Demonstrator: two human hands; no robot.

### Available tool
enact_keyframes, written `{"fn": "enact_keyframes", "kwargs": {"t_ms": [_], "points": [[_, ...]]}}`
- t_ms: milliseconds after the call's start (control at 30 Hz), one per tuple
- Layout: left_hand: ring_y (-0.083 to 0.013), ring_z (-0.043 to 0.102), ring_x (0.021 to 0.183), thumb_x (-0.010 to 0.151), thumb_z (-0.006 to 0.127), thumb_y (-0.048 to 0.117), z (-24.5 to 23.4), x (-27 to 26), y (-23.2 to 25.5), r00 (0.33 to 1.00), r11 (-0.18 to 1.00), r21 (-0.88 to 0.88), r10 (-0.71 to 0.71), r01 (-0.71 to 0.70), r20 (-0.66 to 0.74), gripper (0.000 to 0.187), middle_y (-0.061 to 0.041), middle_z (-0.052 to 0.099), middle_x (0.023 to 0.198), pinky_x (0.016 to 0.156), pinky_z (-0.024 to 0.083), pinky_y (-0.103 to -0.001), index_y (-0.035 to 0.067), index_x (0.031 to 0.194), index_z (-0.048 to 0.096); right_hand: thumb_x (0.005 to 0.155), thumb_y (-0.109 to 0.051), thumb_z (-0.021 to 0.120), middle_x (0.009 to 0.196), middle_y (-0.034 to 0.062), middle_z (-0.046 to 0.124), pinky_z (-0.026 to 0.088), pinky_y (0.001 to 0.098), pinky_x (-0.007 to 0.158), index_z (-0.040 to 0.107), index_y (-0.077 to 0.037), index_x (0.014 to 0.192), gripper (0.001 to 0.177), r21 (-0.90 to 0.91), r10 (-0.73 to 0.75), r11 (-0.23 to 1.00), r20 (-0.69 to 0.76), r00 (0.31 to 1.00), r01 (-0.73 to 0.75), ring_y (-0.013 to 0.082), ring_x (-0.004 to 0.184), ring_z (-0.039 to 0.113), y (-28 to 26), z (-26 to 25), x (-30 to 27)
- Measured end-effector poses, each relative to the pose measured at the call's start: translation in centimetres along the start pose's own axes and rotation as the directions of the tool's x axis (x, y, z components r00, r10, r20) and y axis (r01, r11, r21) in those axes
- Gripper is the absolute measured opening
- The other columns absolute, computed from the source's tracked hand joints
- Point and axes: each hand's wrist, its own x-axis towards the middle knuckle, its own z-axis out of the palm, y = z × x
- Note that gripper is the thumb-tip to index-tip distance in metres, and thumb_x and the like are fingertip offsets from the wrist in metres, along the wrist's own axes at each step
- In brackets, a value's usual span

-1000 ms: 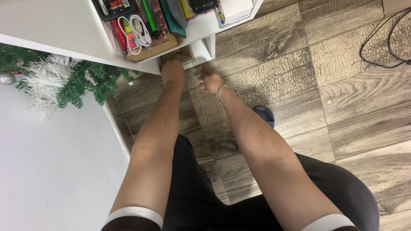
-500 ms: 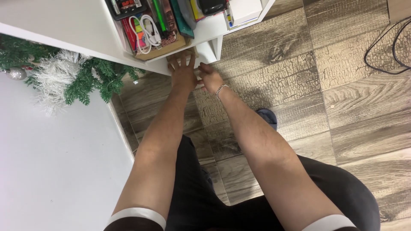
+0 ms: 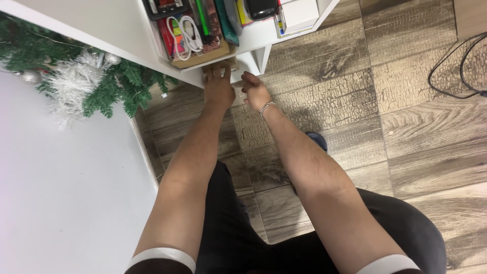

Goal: The person gathers office supplies from a shelf into a box and then untangles a black USB cable.

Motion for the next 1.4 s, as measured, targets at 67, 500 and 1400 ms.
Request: {"fn": "enact_keyframes", "kwargs": {"t_ms": [67,500,1400], "points": [[-0.038,0.049,0.136,0.099,0.059,0.017,-0.4,-0.3,0.0,0.987,0.995,-0.094,0.016,-0.032,-0.157,0.05,-0.02,0.052,0.143,0.108,0.047,-0.048,0.009,0.148,0.052,0.103,-0.019,0.053,0.145,0.0116,0.06,0.067,0.0254,0.082,0.054,-0.013,0.147,0.044,0.001,-0.055,0.999,-0.04,0.998,0.055,0.024,0.116,0.068,-0.4,-0.1,0.0],[-0.033,0.072,0.095,0.099,0.056,0.013,-8.8,-10.9,3.0,0.901,0.806,-0.516,0.05,-0.291,-0.431,0.02,-0.015,0.072,0.093,0.083,0.058,-0.043,0.003,0.108,0.07,0.094,-0.015,0.061,0.083,0.0072,0.074,0.057,0.0348,0.072,0.076,-0.011,0.098,0.016,-0.115,-0.385,0.923,-0.306,0.871,0.367,0.0182,0.077,0.072,-5.4,-3.3,-5.6],[-0.0368,0.068,0.08,0.081,0.073,0.018,-49.7,-21.6,5.2,0.008,0.868,-0.064,-0.068,-0.493,-0.998,0.015,-0.011,0.065,0.08,0.067,0.057,-0.051,0.008,0.091,0.07,0.098,-0.002,0.051,0.071,0.0173,0.066,0.056,0.0274,0.05,0.065,0.004,0.11,0.02,0.295,-0.808,0.285,-0.437,0.394,0.912,0.0186,0.055,0.066,-26.2,-3.2,-25.1]]}}
